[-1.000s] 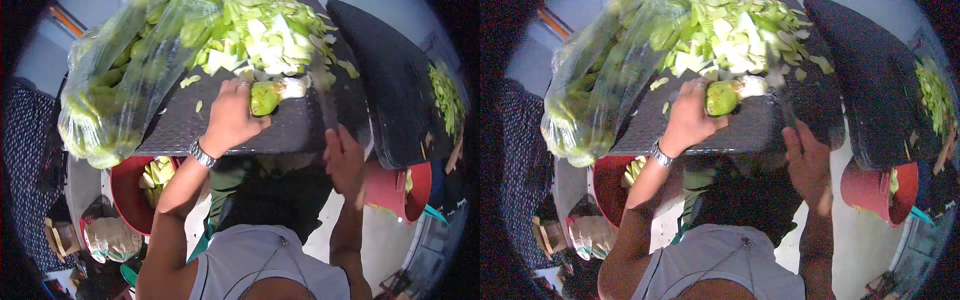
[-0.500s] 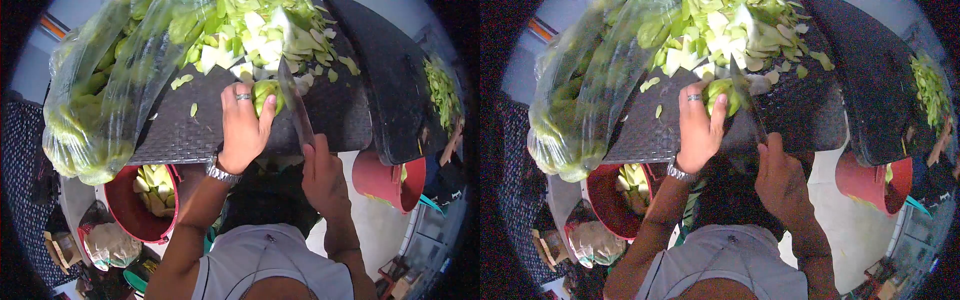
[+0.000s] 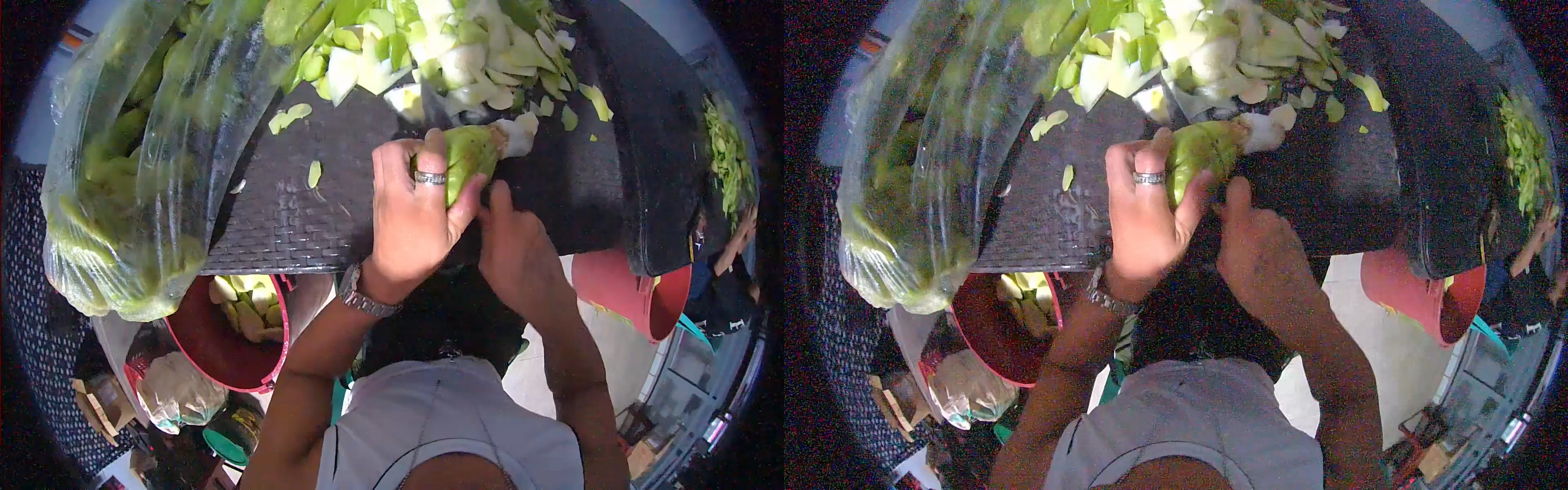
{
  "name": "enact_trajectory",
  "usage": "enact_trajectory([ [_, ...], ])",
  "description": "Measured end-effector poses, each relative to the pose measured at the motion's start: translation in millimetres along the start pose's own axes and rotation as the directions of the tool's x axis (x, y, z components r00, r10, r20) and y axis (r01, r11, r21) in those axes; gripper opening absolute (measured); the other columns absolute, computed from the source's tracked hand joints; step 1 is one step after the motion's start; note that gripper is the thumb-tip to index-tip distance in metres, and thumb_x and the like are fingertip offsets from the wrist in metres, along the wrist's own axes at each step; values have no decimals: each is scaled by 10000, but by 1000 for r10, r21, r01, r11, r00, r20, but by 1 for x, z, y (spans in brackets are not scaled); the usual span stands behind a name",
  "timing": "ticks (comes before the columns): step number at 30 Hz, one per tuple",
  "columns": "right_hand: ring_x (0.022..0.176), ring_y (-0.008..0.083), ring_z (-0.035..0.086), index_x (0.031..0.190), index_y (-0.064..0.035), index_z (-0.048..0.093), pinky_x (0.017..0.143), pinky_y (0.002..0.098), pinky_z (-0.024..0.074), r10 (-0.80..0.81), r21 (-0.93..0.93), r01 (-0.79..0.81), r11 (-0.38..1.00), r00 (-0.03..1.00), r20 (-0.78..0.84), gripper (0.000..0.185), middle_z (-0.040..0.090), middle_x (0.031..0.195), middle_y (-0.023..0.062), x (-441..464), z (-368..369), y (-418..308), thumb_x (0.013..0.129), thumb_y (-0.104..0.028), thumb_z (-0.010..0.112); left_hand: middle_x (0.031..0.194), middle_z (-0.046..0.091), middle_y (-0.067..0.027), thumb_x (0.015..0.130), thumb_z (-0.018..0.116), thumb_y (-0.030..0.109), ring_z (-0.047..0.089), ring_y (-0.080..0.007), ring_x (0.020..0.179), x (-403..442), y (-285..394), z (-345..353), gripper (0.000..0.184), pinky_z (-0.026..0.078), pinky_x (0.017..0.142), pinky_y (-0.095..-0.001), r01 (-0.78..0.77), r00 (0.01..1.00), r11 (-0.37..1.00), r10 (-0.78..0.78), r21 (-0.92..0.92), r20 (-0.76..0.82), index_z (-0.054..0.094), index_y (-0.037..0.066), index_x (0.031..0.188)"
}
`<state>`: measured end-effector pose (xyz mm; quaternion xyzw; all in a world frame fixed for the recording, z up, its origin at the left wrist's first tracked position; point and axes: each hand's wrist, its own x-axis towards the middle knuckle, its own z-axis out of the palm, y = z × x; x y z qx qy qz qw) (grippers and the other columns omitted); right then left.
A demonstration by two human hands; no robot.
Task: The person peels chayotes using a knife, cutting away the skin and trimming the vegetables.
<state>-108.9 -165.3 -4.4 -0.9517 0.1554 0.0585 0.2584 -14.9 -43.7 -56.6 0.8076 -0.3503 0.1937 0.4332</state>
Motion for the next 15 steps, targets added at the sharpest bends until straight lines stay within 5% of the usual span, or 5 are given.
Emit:
enact_trajectory([
  [4,716,491,666,1023,8,501,602,579,524,-252,-155,241,958,966,-58,189,633,708,264,17,20,31,1004,-179,527,1068,542,-234,764,856,268,548,-412,951,6,7,-4,651,476,822,-510,7,1000,996,-7,83,-4,540,-33,1246],
  [10,640,461,658,1059,-26,562,545,538,518,-29,366,-39,930,983,180,217,642,728,243,15,-24,27,1035,-238,518,1067,623,-220,705,903,263,627,-387,1001,-10,7,-29,667,523,857,-439,144,989,990,-144,-14,-14,560,-8,1209],
  [13,679,476,662,1039,-37,555,554,563,502,83,497,-259,828,934,348,253,652,766,257,-1,-35,23,1050,-286,512,1089,644,-218,683,877,233,629,-383,1031,-16,15,-39,660,518,889,-442,157,987,987,-157,-13,13,567,7,1220],
  [15,659,426,680,1048,-36,559,555,522,518,82,476,-234,848,944,318,263,653,738,216,-9,-31,33,1048,-296,523,1101,645,-210,666,864,208,622,-385,1041,-14,18,-39,675,511,909,-449,104,994,994,-105,20,13,566,11,1239],
])
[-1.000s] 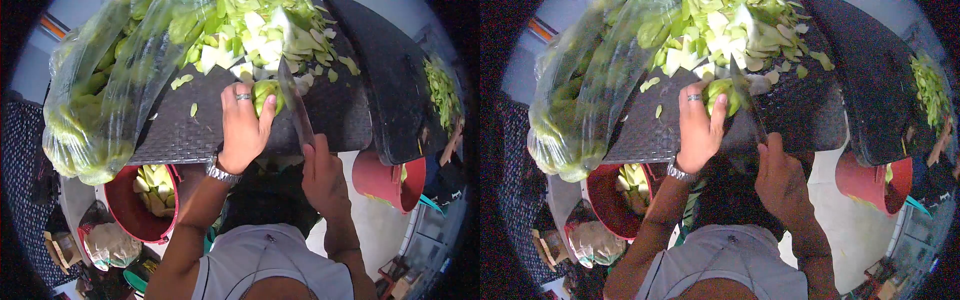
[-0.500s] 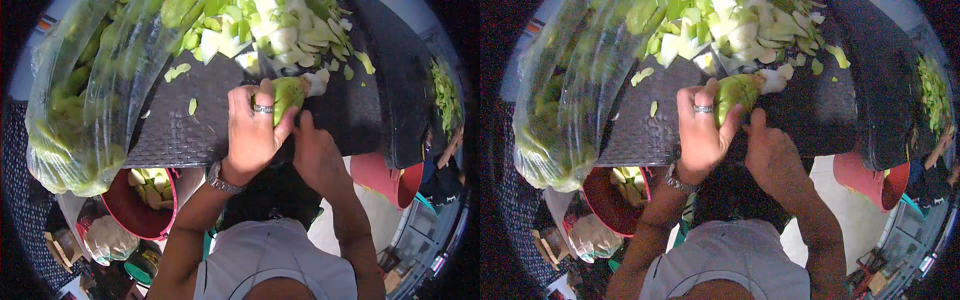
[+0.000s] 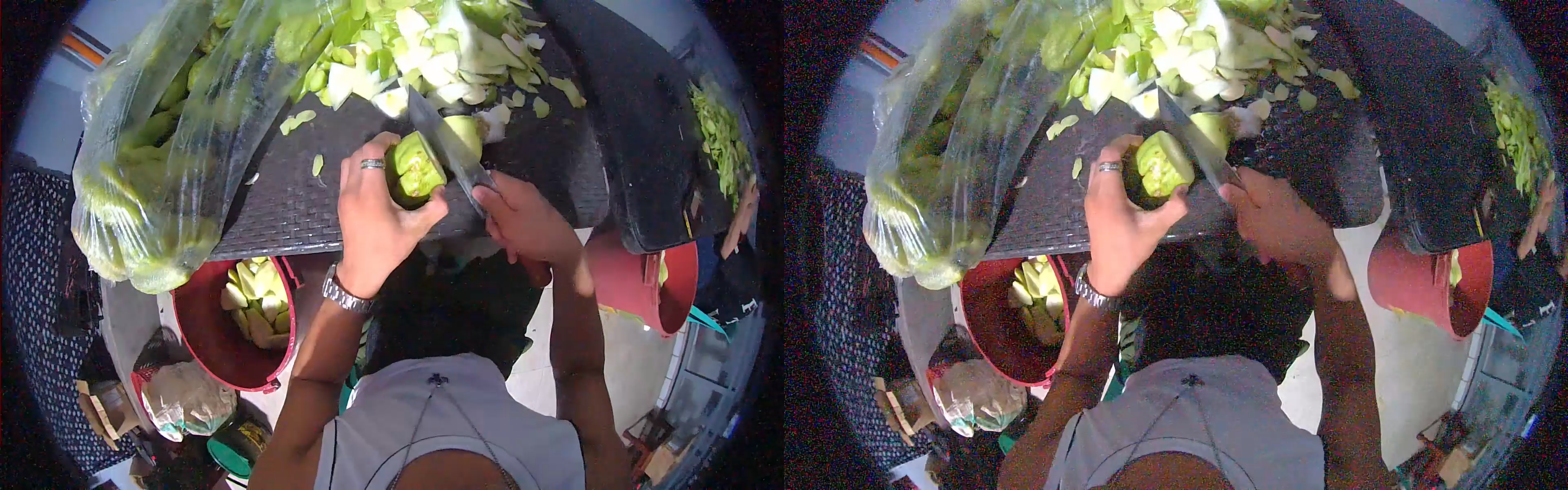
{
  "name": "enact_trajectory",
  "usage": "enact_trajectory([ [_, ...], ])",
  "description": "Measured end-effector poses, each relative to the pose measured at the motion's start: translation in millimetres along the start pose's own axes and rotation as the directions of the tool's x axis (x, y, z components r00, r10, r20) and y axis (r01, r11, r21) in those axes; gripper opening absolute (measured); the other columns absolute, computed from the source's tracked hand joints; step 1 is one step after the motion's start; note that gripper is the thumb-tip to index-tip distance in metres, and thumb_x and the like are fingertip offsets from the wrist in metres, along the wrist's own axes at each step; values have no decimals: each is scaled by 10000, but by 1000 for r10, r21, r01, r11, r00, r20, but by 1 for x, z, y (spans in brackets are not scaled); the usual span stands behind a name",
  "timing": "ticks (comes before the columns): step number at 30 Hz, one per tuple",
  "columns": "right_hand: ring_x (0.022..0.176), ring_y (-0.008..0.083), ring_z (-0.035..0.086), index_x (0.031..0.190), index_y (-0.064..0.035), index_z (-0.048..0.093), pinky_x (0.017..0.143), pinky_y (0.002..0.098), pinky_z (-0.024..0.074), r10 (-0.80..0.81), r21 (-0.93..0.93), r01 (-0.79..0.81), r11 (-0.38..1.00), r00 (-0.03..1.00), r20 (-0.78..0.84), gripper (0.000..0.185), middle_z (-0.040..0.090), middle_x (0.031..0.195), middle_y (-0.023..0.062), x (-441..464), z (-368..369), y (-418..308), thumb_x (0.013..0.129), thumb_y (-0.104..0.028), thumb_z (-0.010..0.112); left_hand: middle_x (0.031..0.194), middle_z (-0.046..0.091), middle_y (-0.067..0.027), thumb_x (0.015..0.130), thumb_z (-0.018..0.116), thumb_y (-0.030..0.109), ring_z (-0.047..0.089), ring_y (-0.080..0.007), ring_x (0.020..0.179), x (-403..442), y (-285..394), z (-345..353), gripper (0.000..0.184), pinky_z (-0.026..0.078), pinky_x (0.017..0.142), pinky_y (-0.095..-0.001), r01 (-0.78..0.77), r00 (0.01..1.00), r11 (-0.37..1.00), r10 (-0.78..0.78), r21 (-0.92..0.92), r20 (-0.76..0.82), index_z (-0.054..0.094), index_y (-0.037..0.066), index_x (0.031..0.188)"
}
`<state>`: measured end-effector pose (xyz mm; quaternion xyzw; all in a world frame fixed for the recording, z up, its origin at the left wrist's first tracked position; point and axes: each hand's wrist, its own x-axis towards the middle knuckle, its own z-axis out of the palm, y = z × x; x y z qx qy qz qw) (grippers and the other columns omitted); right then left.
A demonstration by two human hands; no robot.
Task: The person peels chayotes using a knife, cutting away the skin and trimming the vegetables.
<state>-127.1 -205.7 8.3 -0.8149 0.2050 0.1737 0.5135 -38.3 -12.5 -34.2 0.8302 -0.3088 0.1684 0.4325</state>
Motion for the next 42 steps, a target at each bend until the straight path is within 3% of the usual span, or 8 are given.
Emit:
enact_trajectory([
  [9,744,426,687,1043,-3,563,617,504,550,-464,-771,171,613,868,-177,256,653,806,276,-6,41,22,1024,-257,537,1113,643,-198,616,877,174,627,-389,1037,11,6,9,690,514,930,-446,-29,997,999,26,35,67,606,2,1226],
  [13,620,422,656,1084,-15,517,589,529,521,-615,-777,259,573,763,-199,255,616,671,241,9,24,30,1043,-267,518,1135,669,-141,634,877,65,672,-290,1065,8,-15,-9,709,537,942,-386,198,976,922,-151,-334,159,556,9,1263],
  [18,812,394,628,1063,-7,611,723,471,490,-238,-245,210,947,967,-92,312,642,866,224,3,4,-4,1018,-311,563,1213,633,-81,595,857,-101,648,-207,1119,0,-37,-32,861,548,977,-366,362,924,397,-276,-844,266,487,45,1358],
  [24,503,168,590,1014,-28,615,523,335,456,-552,-439,361,823,691,-467,279,631,659,101,-2,8,-12,944,-278,717,1247,625,-76,578,888,-20,639,-235,1131,3,-37,-34,892,529,995,-368,336,941,591,-249,-733,230,504,72,1377],
  [26,514,159,583,1020,-29,622,549,337,459,-568,-448,351,822,561,-602,288,666,705,102,20,-9,-4,922,-267,751,1257,626,-115,600,877,10,635,-285,1144,11,-33,-37,845,518,999,-383,146,980,931,-90,-335,177,520,57,1365],
  [27,800,365,740,1036,-50,646,719,479,556,-434,-381,230,895,641,-633,283,734,840,186,11,-19,-16,916,-290,734,1262,627,-134,612,872,25,632,-309,1150,16,-30,-39,823,513,1001,-391,22,985,996,-6,-90,171,528,50,1359],
  [35,755,315,710,1021,-25,665,691,419,527,-207,-291,3,957,708,-675,389,717,820,182,15,-42,46,936,-402,713,1269,594,-228,686,880,280,565,-411,1193,72,12,-25,780,483,1002,-461,-308,923,930,242,198,299,541,13,1336],
  [42,657,200,625,1049,-10,662,635,387,493,-60,-65,23,998,751,-657,430,685,776,122,19,-53,78,959,-430,684,857,685,-257,647,859,416,684,-432,872,124,15,41,530,565,784,-484,-435,693,876,177,210,699,701,-35,876],
])
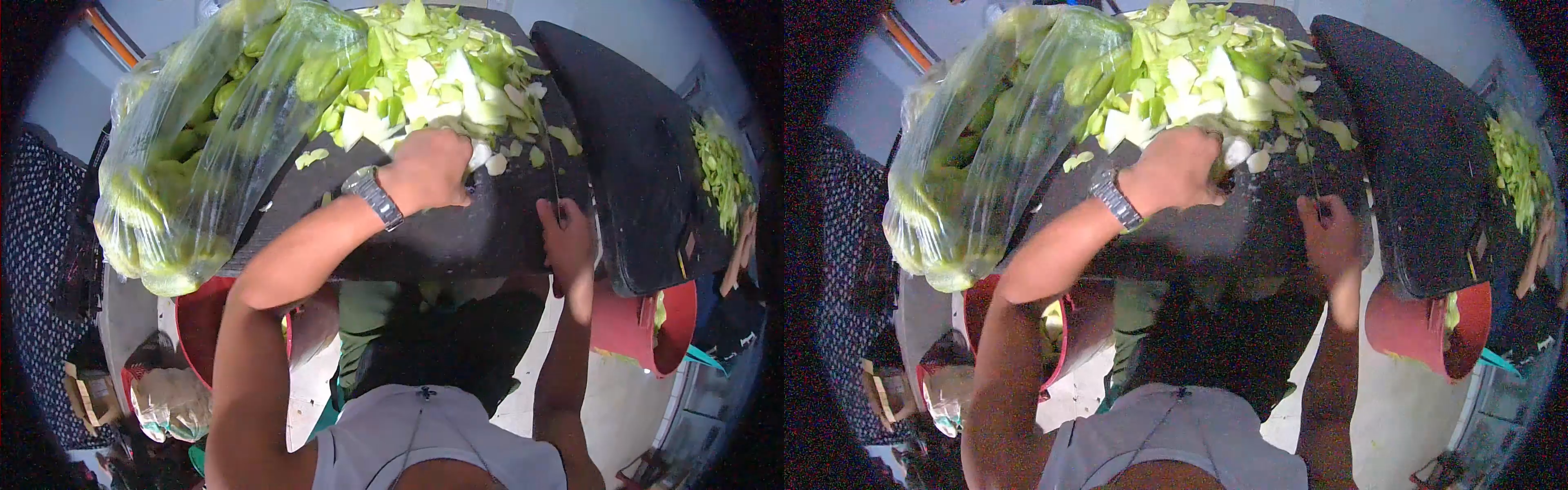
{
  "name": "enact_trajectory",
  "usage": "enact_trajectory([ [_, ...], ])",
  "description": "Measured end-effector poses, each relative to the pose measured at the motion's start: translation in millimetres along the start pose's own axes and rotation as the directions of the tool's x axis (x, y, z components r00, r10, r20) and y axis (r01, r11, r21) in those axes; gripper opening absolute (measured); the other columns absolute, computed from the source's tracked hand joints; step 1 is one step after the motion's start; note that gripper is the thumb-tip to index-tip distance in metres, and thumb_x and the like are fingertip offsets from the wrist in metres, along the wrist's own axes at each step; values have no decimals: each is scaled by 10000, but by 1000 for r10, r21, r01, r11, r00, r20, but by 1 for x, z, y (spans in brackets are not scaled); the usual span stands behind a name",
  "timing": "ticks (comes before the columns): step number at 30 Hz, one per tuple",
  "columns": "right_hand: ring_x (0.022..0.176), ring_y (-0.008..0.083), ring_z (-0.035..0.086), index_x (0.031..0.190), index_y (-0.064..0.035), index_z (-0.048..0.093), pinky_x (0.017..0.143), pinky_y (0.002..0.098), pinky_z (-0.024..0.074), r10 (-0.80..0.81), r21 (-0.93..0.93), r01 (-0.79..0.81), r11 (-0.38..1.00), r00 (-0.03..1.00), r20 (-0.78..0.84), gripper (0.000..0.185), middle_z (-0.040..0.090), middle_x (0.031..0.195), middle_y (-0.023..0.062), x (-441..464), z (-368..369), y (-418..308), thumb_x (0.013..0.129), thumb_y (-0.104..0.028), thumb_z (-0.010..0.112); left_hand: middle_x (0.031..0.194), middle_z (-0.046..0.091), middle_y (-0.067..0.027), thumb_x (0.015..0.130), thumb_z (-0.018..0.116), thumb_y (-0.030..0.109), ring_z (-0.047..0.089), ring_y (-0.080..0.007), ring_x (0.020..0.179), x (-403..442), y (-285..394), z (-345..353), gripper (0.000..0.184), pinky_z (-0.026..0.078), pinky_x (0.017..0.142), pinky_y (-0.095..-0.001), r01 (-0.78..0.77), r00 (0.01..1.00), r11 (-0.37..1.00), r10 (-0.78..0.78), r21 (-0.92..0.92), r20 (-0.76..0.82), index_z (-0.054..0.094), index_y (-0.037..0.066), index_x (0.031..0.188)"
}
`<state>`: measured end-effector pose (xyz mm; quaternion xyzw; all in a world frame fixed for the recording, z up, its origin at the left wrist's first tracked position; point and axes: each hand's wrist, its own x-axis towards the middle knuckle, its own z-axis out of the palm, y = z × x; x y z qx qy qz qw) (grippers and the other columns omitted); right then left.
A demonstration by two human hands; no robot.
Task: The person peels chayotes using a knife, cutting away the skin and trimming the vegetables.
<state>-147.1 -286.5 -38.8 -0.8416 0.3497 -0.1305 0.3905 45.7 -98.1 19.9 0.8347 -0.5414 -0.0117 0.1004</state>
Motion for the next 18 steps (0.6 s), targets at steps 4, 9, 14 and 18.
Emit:
enact_trajectory([
  [4,541,132,526,1020,-32,626,493,323,434,61,229,-76,971,995,73,381,575,675,29,3,-4,3,970,-406,675,803,681,-284,634,839,463,688,-450,807,34,-26,-25,571,572,756,-487,-68,995,991,76,-112,66,709,-55,838],
  [9,436,64,435,954,-81,573,376,259,358,173,361,-195,912,981,93,255,459,584,-33,-5,-8,-12,1003,-320,646,859,710,-277,715,808,543,714,-417,846,86,-105,-79,688,573,795,-462,26,990,999,-23,21,-138,714,-57,1040],
  [14,437,63,432,967,-81,568,372,255,365,221,415,-251,874,968,121,229,448,594,-35,-5,-8,-19,1007,-294,644,885,669,-285,845,719,463,649,-407,831,129,-197,-94,549,533,746,-494,448,803,887,-342,116,-488,669,-81,895],
  [18,438,60,431,991,-86,556,368,253,370,201,410,-234,881,972,123,234,441,597,-39,-5,-7,-15,1001,-299,652,922,709,-260,779,770,392,680,-451,906,128,-211,-89,407,555,779,-543,387,846,892,-240,236,-477,710,17,926],
])
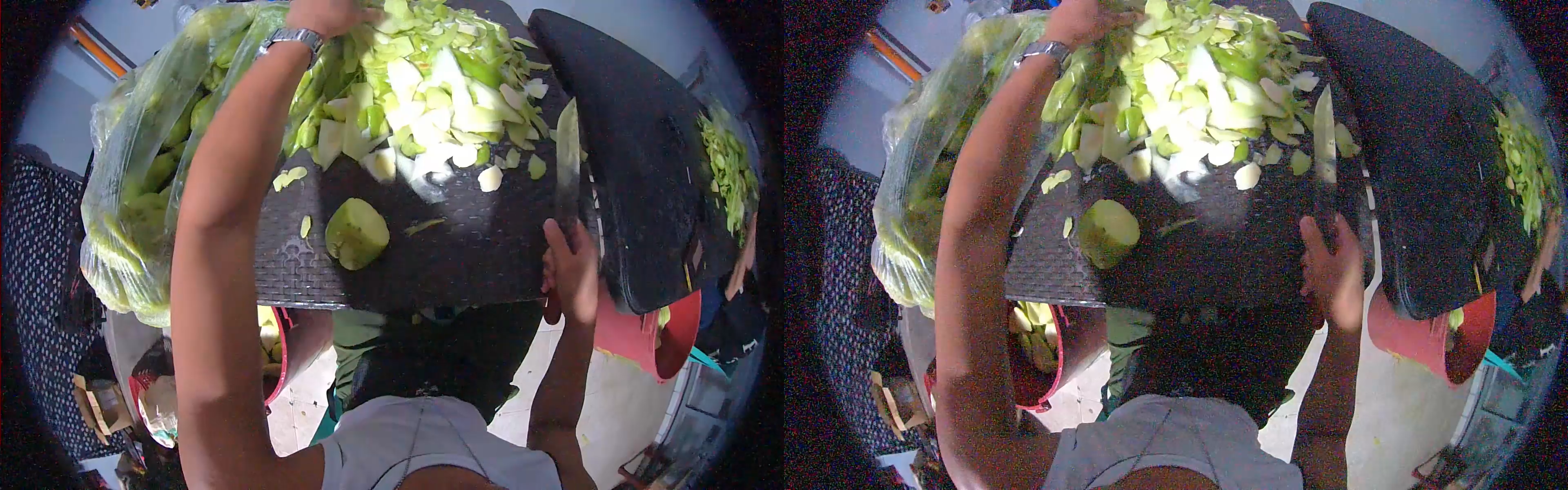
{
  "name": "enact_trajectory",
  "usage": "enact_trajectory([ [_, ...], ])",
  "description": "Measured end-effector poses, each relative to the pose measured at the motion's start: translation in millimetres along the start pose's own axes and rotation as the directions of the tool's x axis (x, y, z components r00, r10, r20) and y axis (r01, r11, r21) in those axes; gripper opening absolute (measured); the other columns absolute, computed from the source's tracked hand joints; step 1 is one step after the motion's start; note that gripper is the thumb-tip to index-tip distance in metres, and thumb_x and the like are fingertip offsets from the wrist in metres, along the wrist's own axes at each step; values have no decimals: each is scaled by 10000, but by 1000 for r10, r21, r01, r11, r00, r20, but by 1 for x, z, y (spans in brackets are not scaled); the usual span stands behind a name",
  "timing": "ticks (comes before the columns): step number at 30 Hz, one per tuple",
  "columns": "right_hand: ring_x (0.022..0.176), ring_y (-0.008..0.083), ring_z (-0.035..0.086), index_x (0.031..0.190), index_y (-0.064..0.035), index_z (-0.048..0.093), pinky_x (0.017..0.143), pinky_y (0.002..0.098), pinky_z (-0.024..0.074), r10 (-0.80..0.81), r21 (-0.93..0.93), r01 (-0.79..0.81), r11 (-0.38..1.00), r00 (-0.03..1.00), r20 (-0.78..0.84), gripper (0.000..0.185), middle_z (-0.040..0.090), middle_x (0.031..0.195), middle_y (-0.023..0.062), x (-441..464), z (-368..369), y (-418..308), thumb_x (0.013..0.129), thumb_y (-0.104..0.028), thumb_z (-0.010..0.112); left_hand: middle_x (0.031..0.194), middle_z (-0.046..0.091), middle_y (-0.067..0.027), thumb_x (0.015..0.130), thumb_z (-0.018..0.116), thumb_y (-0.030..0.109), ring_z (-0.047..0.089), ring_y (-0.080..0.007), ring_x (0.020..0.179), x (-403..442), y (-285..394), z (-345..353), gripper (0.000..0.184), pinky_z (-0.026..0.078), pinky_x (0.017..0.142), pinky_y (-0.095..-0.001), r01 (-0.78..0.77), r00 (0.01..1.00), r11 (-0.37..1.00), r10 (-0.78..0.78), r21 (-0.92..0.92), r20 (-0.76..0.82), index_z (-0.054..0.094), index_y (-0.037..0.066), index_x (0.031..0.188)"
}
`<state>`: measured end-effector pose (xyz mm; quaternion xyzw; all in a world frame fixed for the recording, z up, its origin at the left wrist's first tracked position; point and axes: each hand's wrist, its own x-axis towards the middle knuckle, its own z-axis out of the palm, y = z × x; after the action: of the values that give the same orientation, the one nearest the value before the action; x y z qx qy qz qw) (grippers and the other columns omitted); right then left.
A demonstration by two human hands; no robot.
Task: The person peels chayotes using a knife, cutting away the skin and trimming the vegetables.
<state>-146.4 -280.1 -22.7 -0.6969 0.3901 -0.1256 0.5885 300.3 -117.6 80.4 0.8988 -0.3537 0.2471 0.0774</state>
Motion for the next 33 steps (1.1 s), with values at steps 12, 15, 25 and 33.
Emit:
enact_trajectory([
  [12,447,36,421,1094,-108,605,393,228,354,-73,13,73,997,997,19,323,447,608,-62,-3,-4,7,961,-386,702,1020,719,-134,753,866,507,679,-231,921,-259,71,-100,761,528,837,-371,107,809,787,287,-608,514,623,22,1287],
  [15,449,31,422,1113,-105,612,393,224,360,-83,14,83,996,996,21,341,456,617,-68,-6,-5,5,959,-395,704,1031,725,-129,709,898,404,685,-238,937,-258,89,-92,706,530,855,-362,84,808,874,220,-478,546,626,13,1231],
  [25,493,89,475,1151,-83,596,416,266,419,-153,37,154,987,988,-21,445,524,695,-15,-9,-5,17,944,-465,693,1476,472,-228,937,547,656,528,-388,1323,-258,113,-100,860,536,997,-575,29,970,-651,-165,-758,179,304,86,1534],
  [33,487,43,447,1244,-93,608,399,233,380,-177,18,177,984,984,-25,457,487,660,-40,-5,-6,28,954,-435,695,1230,624,-248,1019,492,539,669,-456,1056,-272,154,-51,659,600,880,-521,295,770,-905,37,-305,637,487,-36,1343],
])
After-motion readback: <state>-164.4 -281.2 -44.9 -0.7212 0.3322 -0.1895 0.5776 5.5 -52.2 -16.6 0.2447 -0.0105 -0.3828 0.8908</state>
